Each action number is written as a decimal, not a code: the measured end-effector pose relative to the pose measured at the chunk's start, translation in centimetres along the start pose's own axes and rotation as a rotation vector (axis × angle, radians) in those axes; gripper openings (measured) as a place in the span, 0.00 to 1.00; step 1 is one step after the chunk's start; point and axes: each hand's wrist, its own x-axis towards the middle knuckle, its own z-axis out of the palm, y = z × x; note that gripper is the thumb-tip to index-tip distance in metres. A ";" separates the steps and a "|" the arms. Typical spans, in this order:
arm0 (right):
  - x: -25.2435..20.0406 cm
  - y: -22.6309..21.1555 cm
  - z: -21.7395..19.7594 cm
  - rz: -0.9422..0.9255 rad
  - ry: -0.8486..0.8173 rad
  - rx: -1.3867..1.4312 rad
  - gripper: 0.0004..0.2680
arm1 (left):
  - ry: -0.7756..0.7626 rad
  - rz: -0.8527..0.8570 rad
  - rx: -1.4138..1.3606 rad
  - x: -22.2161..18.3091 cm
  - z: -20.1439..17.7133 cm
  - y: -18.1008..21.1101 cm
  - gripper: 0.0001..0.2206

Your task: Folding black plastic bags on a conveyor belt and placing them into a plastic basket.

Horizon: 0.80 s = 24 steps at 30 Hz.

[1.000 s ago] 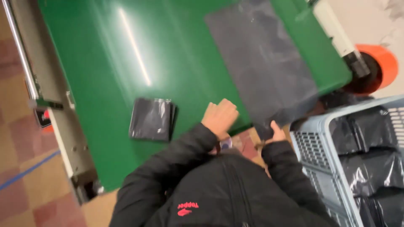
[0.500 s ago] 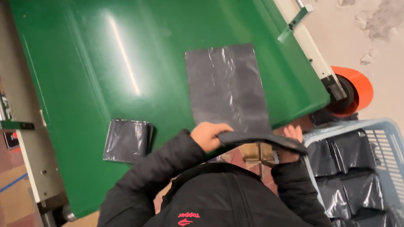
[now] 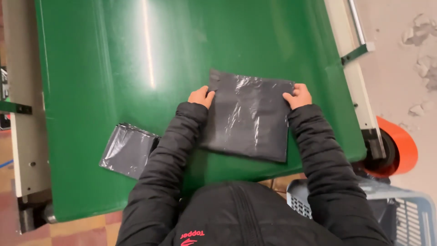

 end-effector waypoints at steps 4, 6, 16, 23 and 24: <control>-0.7 -6.0 -1.0 -0.262 0.051 -0.200 0.22 | 0.055 0.006 0.010 -2.6 0.0 0.8 0.15; 1.5 -8.0 -1.1 -0.583 0.111 -0.449 0.22 | 0.066 0.021 0.025 -1.9 -1.1 2.4 0.14; 12.0 0.0 2.1 -0.081 -0.718 -0.721 0.17 | 0.086 0.609 0.142 -8.8 -1.9 13.4 0.18; -6.2 -15.2 0.0 -0.583 0.021 -0.640 0.03 | -0.359 0.266 -0.869 -3.9 13.7 -0.5 0.18; -9.4 -16.4 -0.6 -0.564 0.030 -0.664 0.03 | -0.380 0.275 -0.890 -5.5 9.6 1.0 0.18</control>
